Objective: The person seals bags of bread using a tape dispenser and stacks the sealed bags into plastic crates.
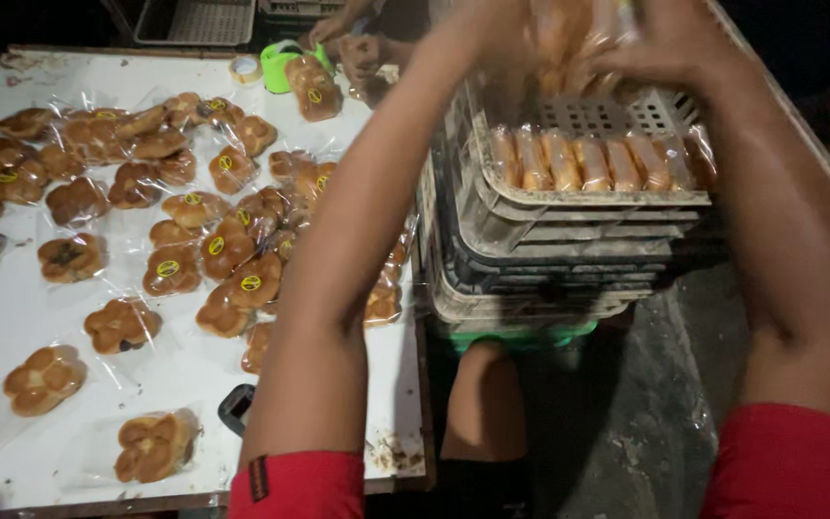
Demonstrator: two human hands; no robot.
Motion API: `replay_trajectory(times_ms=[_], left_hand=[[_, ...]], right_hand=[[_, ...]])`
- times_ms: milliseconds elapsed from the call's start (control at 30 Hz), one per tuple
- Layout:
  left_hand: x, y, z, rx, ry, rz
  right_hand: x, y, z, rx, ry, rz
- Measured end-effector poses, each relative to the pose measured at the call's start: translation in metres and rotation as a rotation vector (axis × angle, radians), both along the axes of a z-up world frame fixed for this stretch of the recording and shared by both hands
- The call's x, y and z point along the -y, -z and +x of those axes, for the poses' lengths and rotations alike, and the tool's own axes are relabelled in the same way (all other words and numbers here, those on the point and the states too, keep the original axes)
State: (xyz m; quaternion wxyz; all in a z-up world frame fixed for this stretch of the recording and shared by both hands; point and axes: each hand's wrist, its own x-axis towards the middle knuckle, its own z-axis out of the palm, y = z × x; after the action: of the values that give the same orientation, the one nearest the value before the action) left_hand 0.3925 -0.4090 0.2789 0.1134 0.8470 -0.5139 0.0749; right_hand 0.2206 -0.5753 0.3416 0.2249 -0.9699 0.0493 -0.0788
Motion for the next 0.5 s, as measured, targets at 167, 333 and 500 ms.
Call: replay_trajectory(times_ms=[167, 333, 500], left_hand=[[0.056, 0.072, 0.031, 0.036, -0.037, 0.102], [0.030, 0.045, 0.005, 0.037, -0.074, -0.162], [-0.126, 0.063, -0.136, 0.230, -0.115, -1.059]], right_hand=[[0.004, 0.056, 0.043, -0.021, -0.360, -0.442], [0.034, 0.077, 0.048, -0.441, -0.027, 0.044], [0.003, 0.106, 0.062, -0.295, -0.073, 0.142]])
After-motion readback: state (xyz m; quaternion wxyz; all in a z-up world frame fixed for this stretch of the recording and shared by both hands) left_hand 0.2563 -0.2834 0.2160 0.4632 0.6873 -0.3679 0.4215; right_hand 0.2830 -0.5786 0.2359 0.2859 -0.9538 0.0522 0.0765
